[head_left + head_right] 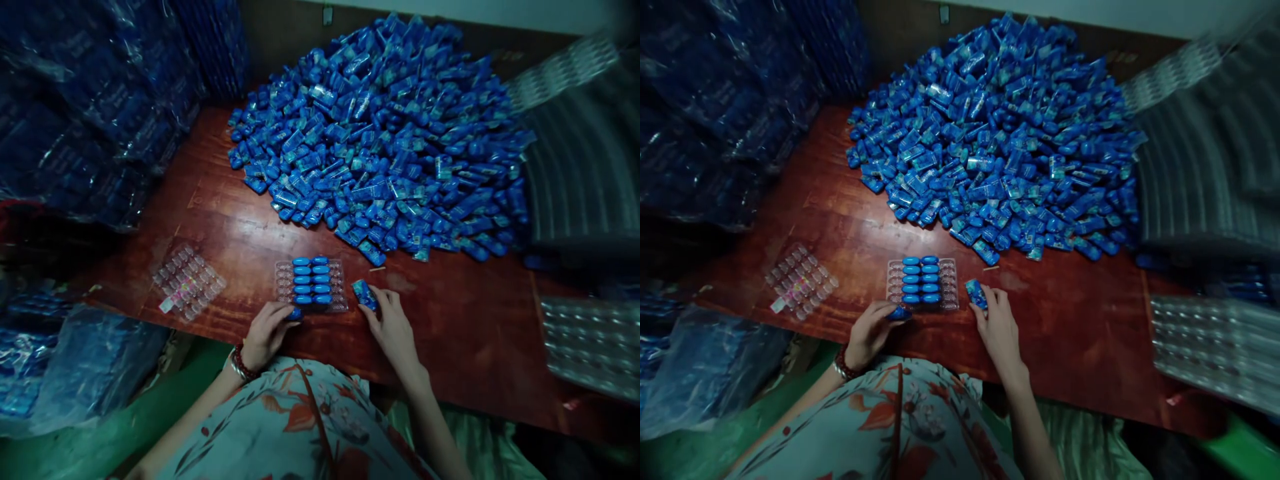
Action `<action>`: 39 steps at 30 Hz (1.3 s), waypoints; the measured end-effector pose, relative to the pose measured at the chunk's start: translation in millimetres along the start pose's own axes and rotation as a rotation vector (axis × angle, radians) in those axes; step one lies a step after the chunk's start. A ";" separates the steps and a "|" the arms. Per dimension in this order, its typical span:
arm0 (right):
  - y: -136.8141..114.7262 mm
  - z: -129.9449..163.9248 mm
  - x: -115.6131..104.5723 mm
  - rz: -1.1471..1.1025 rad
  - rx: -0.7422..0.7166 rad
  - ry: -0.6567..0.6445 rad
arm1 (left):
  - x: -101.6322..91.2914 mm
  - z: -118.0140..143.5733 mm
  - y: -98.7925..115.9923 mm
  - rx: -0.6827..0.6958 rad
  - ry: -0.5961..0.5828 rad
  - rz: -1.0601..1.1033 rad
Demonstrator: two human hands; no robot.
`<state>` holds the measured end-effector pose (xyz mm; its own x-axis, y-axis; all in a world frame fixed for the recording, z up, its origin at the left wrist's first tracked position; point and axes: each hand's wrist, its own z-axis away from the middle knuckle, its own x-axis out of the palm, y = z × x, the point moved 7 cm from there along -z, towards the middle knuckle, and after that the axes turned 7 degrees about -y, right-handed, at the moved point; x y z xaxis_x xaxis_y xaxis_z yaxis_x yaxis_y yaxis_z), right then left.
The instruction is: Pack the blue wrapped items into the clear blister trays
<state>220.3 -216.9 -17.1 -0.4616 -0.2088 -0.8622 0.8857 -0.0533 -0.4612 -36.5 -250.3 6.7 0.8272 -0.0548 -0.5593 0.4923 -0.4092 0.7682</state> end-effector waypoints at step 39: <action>-89.4 19.1 21.3 0.182 -0.568 -0.076 | 20.3 -16.2 -2.1 0.257 -0.345 -0.372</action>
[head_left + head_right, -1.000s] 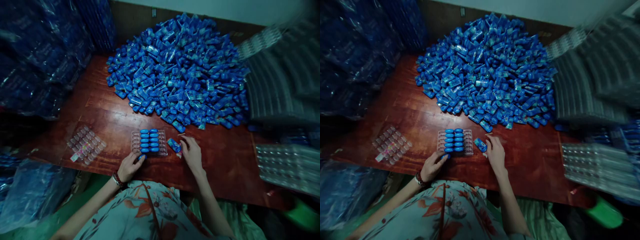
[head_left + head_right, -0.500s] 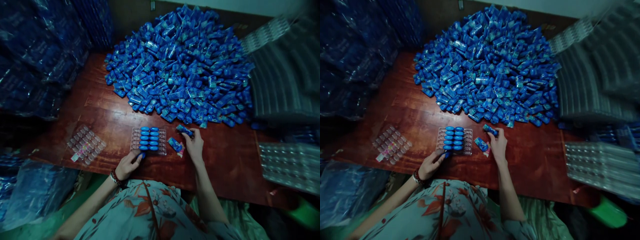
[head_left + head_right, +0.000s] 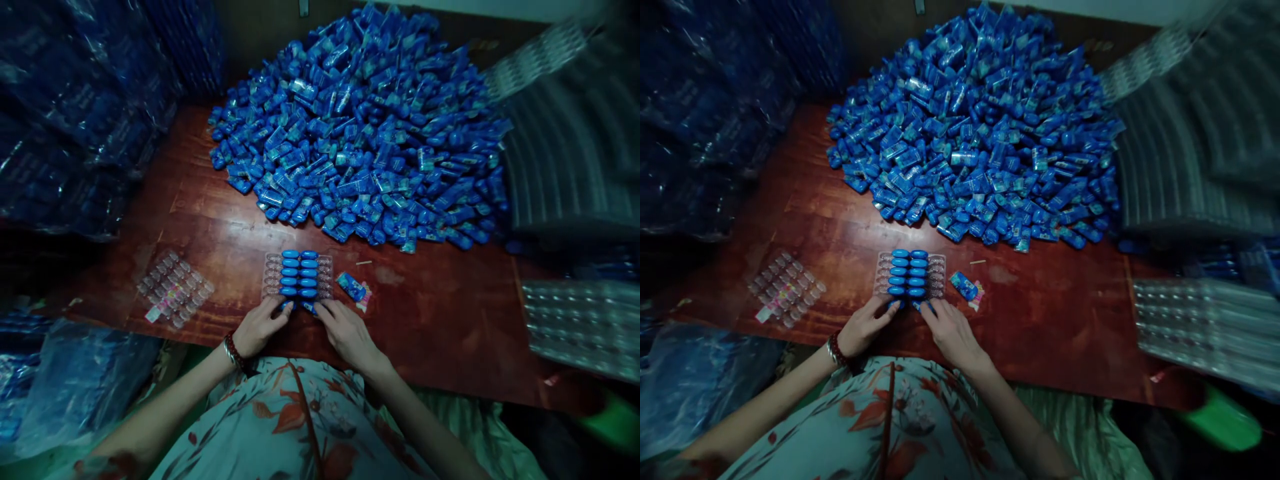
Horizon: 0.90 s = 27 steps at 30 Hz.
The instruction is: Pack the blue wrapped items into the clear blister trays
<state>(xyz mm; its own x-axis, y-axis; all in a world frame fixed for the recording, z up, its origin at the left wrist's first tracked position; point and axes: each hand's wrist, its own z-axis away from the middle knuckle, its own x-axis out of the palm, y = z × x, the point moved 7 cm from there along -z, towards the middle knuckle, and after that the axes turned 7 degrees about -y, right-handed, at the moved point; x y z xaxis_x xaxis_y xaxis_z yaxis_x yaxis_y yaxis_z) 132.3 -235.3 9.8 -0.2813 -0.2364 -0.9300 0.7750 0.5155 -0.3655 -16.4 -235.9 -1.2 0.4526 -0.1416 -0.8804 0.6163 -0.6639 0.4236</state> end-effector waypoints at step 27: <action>85.0 10.7 -15.4 0.217 0.633 0.149 | -51.3 -99.1 -161.1 -0.600 0.143 0.016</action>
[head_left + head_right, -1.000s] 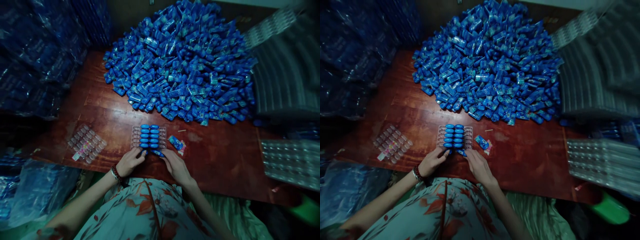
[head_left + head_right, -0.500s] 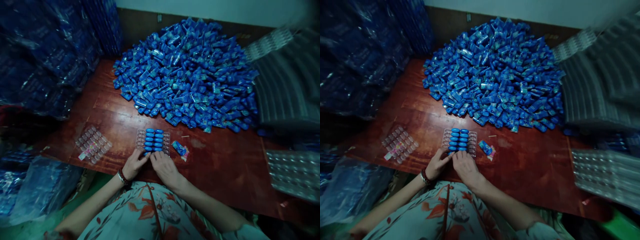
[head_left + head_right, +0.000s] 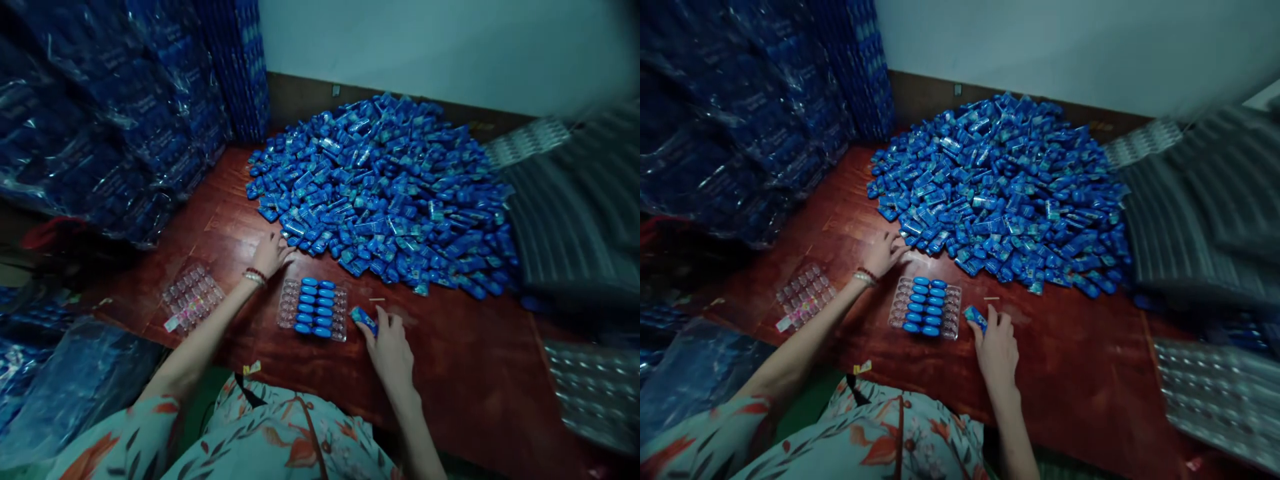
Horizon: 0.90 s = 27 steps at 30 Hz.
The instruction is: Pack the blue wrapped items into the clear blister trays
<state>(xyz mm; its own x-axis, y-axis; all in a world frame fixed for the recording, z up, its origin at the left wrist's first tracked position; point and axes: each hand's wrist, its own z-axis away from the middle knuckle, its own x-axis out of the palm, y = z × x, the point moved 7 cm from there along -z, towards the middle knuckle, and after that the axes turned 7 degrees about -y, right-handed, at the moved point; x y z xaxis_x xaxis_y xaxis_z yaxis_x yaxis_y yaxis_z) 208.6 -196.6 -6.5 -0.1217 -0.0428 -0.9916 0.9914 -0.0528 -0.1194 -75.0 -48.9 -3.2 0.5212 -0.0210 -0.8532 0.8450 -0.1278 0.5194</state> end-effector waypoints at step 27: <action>30.8 -1.2 16.8 -0.664 0.107 0.019 | 2.3 139.5 -60.0 -0.381 0.036 0.680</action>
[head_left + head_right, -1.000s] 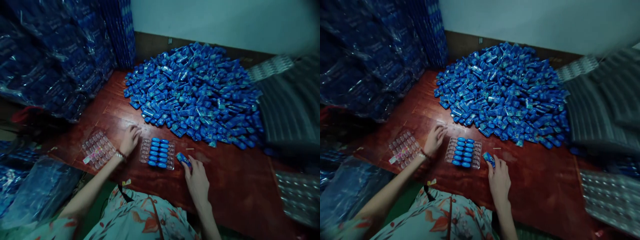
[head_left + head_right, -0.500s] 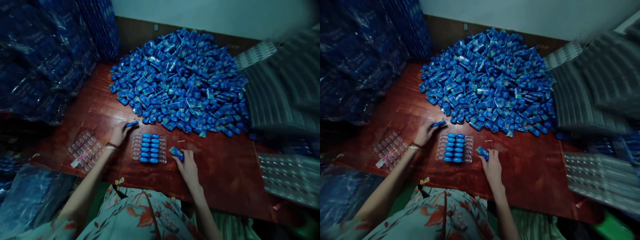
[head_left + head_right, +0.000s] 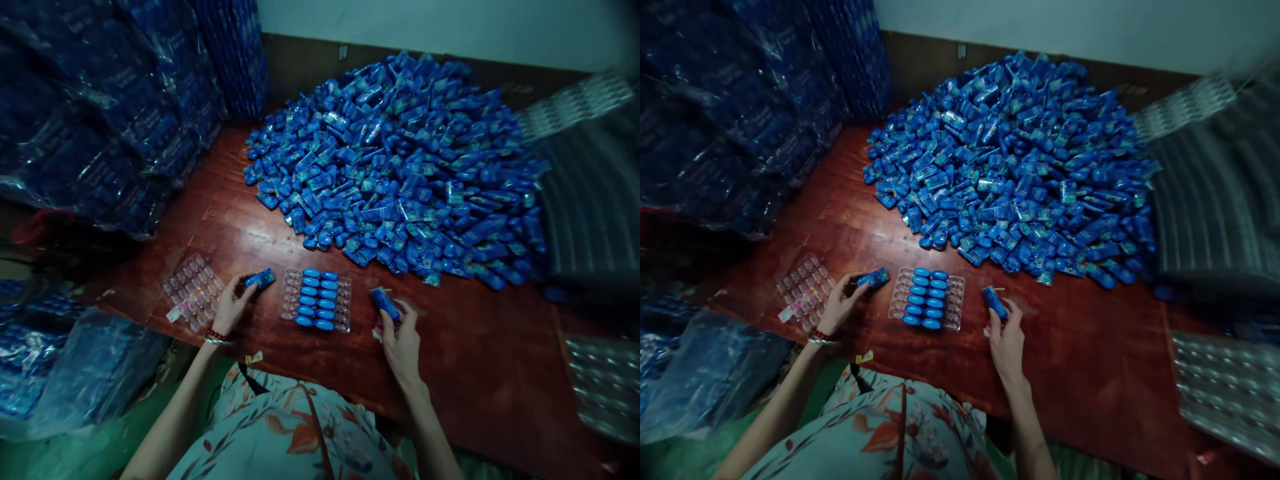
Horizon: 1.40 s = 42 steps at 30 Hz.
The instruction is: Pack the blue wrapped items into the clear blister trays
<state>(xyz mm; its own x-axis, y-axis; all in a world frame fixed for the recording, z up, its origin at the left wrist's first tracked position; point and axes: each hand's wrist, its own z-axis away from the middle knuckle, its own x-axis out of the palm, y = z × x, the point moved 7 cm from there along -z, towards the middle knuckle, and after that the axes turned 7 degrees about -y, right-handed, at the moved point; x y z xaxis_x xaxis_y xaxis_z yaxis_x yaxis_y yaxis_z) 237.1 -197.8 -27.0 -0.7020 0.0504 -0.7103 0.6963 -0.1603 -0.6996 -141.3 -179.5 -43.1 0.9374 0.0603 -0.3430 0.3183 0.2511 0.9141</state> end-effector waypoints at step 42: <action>-98.0 -36.4 29.5 0.687 -0.555 -0.371 | 86.8 -23.8 83.1 0.318 -0.542 -1.318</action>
<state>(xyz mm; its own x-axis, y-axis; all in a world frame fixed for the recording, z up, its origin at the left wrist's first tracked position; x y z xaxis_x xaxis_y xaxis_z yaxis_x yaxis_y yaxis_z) 153.7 -144.7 17.8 -0.0500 -0.2114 -0.9761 0.8781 0.4564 -0.1439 -36.9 -130.4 -2.1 -0.1380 -0.4216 -0.8962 0.9205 -0.3885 0.0410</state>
